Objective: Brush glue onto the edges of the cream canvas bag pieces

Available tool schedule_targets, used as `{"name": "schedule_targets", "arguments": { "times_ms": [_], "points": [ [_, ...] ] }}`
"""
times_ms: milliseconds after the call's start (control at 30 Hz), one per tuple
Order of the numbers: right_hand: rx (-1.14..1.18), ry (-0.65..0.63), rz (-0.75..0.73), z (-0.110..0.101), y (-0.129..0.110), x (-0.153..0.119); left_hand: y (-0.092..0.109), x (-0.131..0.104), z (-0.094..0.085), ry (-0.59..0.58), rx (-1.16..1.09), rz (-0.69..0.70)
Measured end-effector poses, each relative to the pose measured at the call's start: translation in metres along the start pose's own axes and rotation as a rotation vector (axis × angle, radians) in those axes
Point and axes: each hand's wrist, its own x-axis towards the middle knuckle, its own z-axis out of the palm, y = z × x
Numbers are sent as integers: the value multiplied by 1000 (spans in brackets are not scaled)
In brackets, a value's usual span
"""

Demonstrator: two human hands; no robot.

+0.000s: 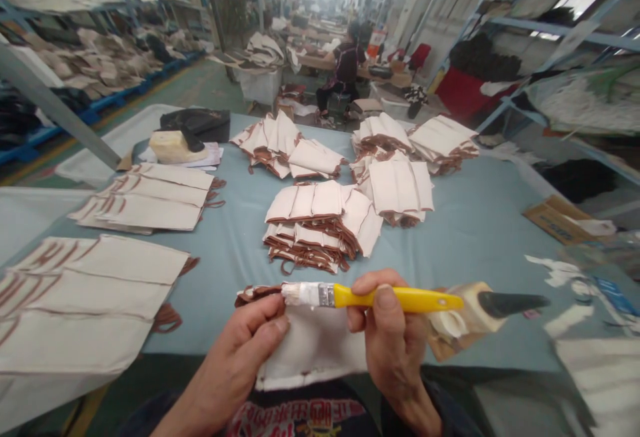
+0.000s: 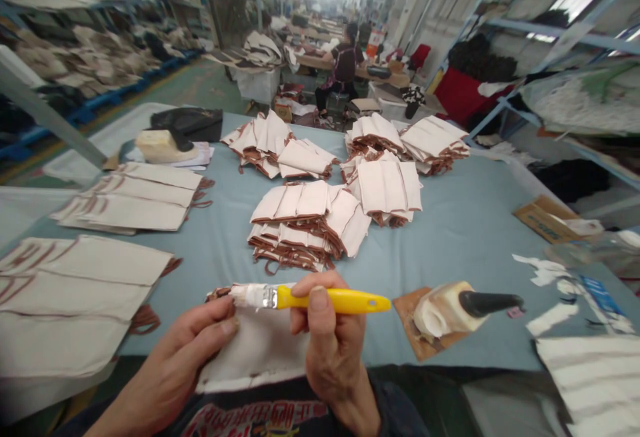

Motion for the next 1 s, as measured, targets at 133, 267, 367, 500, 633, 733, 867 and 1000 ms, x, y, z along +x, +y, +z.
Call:
{"name": "schedule_targets", "arguments": {
  "times_ms": [133, 267, 367, 500, 633, 733, 867, 1000],
  "points": [
    [-68, -7, -71, 0, 3, -2, -6, -1, 1, -11, -37, -11],
    [-137, -57, -133, -3, 0, -6, -10, -3, 1, -9, -2, 0],
    [-133, 8, -141, -9, -7, -12, -10, -5, 2, -2, 2, 3],
    [-166, 9, -200, -22, -9, -25, -9, -6, 7, 6, 18, 6],
    [-310, -135, -310, -32, -1, -32, -9, -6, 14, 3, 20, -23],
    [-346, -118, -370, -38, 1, -32, -9, -6, 20, -11, -10, -47],
    [-404, -228, -464, -47, -3, -27, -14, -4, 26, -28, -59, -72],
    [-433, -212, -450, -56, -6, -23, -18, -3, 28, -13, -53, -103]
  ]
}}
